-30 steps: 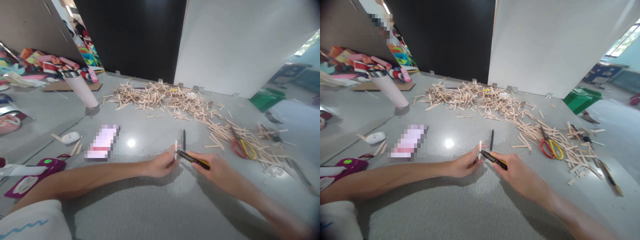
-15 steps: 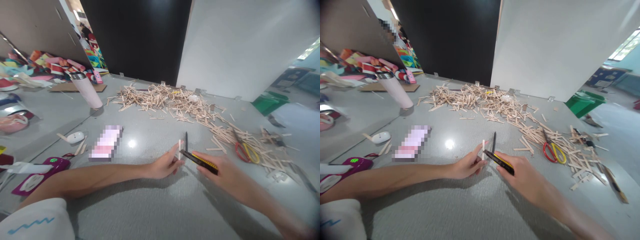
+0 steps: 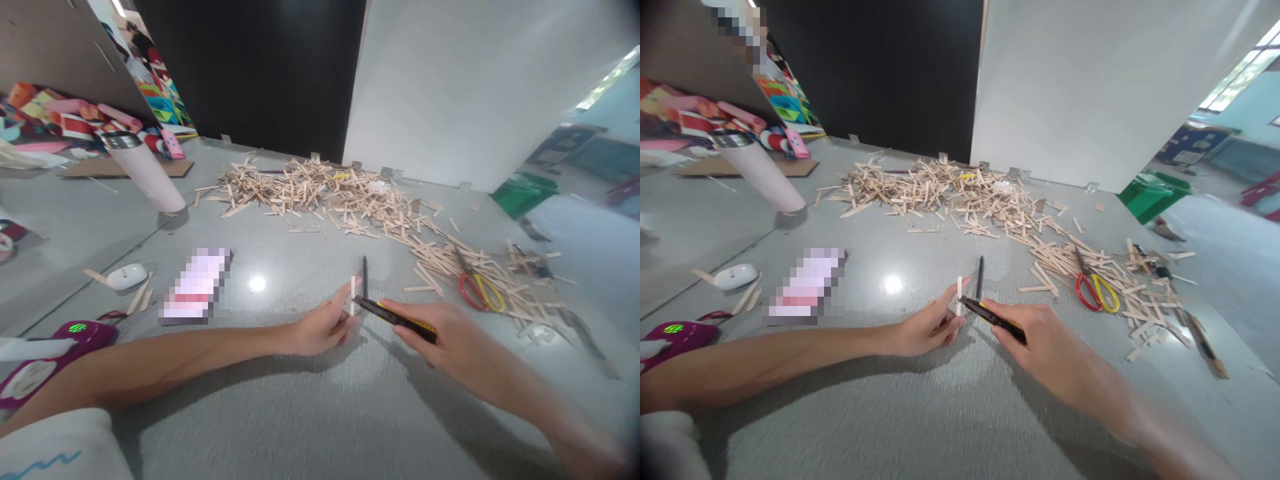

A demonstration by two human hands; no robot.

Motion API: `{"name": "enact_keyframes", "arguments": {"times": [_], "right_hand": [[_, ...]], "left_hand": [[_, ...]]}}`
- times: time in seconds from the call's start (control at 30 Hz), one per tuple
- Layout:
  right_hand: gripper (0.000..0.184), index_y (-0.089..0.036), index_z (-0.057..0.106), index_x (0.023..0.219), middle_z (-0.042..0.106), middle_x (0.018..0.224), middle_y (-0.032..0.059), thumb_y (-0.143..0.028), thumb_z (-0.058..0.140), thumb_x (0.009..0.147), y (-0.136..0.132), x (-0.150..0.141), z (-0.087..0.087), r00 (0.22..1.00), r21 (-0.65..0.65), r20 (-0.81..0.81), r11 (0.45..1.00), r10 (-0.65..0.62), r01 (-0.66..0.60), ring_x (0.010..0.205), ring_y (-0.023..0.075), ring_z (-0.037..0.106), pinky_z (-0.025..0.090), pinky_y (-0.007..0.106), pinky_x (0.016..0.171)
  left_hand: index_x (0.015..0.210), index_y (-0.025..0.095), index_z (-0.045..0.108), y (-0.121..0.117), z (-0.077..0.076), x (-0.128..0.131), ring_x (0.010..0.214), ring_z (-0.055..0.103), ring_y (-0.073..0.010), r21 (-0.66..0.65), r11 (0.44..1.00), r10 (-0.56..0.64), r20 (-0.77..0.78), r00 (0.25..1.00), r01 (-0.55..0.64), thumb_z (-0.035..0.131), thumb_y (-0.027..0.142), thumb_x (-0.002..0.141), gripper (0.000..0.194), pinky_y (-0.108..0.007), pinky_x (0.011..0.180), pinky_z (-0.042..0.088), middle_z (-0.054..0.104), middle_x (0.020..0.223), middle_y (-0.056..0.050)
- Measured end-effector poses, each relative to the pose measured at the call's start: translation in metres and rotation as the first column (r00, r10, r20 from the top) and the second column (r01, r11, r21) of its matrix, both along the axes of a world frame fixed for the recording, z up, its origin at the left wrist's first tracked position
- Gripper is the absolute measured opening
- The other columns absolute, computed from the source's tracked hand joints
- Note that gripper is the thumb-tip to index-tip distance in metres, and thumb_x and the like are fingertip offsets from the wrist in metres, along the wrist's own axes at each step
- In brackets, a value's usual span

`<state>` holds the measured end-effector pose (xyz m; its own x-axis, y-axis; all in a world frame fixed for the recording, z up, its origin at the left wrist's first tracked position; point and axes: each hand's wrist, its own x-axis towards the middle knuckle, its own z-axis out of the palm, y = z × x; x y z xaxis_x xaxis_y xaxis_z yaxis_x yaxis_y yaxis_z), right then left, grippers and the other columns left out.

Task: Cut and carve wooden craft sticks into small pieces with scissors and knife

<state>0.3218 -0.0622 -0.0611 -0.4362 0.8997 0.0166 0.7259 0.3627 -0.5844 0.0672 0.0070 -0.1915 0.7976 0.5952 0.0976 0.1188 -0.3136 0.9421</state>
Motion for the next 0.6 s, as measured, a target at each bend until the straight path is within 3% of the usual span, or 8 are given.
{"name": "enact_keyframes", "arguments": {"times": [0.2, 0.4, 0.6], "right_hand": [[0.044, -0.037, 0.069, 0.154, 0.083, 0.133, 0.0041, -0.036, 0.06, 0.111, 0.001, 0.0043, -0.0041, 0.999, -0.017, 0.031, 1.0, 0.018, -0.017, 0.1, 0.0262, 0.085, 0.067, 0.037, 0.09], [0.045, -0.038, 0.066, 0.156, 0.079, 0.143, 0.0023, -0.034, 0.058, 0.112, -0.0008, 0.0004, -0.0012, 1.0, -0.025, 0.027, 1.0, 0.013, -0.012, 0.116, 0.0276, 0.082, 0.064, 0.038, 0.101], [0.044, -0.037, 0.067, 0.156, 0.079, 0.143, 0.0029, -0.037, 0.059, 0.112, -0.0024, 0.0009, -0.0012, 1.0, -0.018, 0.029, 1.0, 0.01, -0.009, 0.118, 0.0287, 0.082, 0.065, 0.04, 0.101]], "left_hand": [[0.174, 0.017, -0.005, -0.0002, -0.0028, 0.0015, 0.05, 0.048, -0.0094, 0.001, 1.0, 0.02, 0.008, 1.0, -0.02, 0.046, 0.031, 0.116, 0.079, -0.022, 0.058, 0.042, 0.06, 0.068, 0.009], [0.173, 0.015, -0.002, -0.0007, -0.0001, 0.0019, 0.051, 0.05, -0.0101, -0.006, 1.0, 0.012, 0.012, 1.0, -0.012, 0.045, 0.03, 0.115, 0.076, -0.023, 0.059, 0.043, 0.061, 0.069, 0.008], [0.174, 0.017, -0.004, -0.0009, 0.0019, -0.0003, 0.058, 0.052, -0.0123, -0.007, 1.0, -0.023, 0.035, 0.999, 0.023, 0.044, 0.038, 0.117, 0.078, -0.026, 0.063, 0.044, 0.062, 0.075, 0.006]]}}
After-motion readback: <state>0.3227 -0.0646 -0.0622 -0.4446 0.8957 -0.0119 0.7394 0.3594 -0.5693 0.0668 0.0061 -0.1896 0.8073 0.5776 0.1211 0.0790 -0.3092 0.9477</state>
